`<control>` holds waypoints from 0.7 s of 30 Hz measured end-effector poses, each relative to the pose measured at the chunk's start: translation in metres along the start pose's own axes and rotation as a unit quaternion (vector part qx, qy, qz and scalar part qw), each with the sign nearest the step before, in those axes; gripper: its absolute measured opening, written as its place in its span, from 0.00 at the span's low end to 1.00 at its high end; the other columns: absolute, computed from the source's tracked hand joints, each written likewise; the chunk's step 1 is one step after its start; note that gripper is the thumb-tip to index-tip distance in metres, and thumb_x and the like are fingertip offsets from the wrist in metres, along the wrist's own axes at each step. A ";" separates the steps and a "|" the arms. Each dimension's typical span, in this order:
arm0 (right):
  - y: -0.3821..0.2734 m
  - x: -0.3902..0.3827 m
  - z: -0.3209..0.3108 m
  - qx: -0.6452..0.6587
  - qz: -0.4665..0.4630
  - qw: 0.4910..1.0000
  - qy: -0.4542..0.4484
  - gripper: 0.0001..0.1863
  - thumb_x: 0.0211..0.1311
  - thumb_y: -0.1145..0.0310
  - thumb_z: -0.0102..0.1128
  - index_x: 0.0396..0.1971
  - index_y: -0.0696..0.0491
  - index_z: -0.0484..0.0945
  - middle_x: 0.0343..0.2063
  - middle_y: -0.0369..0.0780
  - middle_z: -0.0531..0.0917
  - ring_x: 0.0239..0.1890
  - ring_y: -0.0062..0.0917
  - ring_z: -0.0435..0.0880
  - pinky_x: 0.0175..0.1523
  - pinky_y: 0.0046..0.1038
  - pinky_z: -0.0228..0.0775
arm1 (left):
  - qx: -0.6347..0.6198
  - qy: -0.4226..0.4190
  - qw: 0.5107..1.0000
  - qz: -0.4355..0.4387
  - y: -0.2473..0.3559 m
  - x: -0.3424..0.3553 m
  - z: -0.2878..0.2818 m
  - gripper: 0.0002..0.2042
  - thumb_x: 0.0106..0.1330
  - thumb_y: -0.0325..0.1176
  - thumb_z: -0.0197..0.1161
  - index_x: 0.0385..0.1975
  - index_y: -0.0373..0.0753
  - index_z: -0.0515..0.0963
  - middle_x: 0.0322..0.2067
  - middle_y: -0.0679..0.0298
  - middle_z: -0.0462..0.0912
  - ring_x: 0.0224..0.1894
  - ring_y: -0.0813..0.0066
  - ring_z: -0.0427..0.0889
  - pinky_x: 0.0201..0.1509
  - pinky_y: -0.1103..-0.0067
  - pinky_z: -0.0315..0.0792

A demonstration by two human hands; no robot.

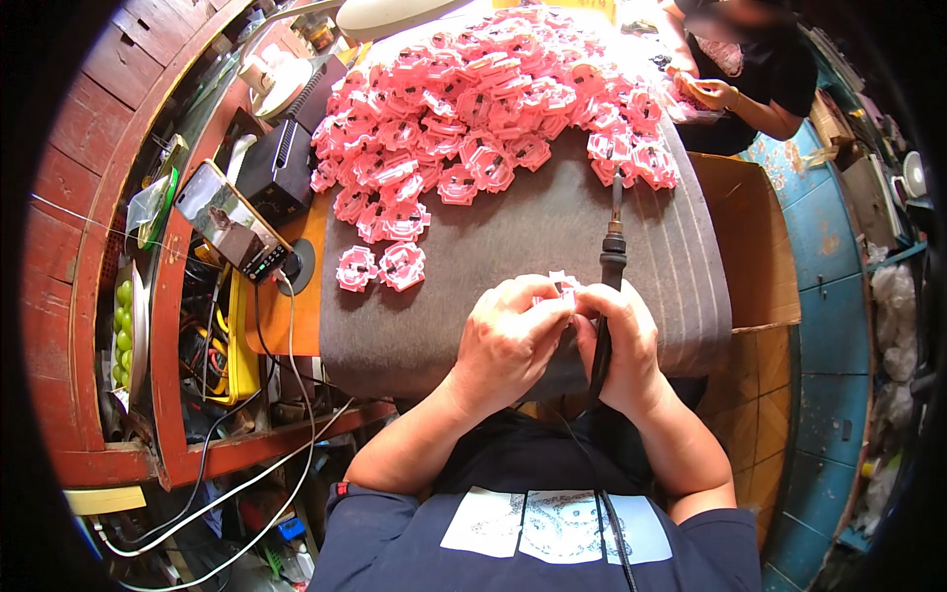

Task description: The person uses a soldering iron to apply heat to small pink plastic components arranged on a work surface. They pick up individual pieces, apply the soldering tip to specific areas, and place the finished pieces into a cardboard box. A second person is visible in the background performing a similar task.

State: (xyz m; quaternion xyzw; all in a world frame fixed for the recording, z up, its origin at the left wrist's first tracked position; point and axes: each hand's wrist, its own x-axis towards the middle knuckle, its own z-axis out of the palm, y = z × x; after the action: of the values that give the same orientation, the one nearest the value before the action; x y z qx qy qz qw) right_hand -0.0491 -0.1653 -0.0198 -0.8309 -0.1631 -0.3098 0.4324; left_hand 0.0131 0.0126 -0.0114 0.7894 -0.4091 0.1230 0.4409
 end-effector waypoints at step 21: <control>0.000 -0.004 0.005 -0.075 -0.115 0.990 0.027 0.27 0.48 0.80 0.72 0.52 0.55 0.80 0.45 0.46 0.89 0.42 0.42 0.89 0.49 0.39 0.78 | 0.042 0.021 0.999 -0.019 0.005 -0.003 0.001 0.11 0.60 0.27 0.73 0.42 0.38 0.87 0.40 0.56 0.86 0.43 0.52 0.87 0.50 0.64 0.81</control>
State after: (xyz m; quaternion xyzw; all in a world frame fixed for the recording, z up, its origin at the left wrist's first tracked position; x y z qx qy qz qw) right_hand -0.0507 -0.1613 -0.0243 -0.8282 -0.2225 -0.3910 0.3343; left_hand 0.0074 0.0118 -0.0101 0.8120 -0.3790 0.1486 0.4182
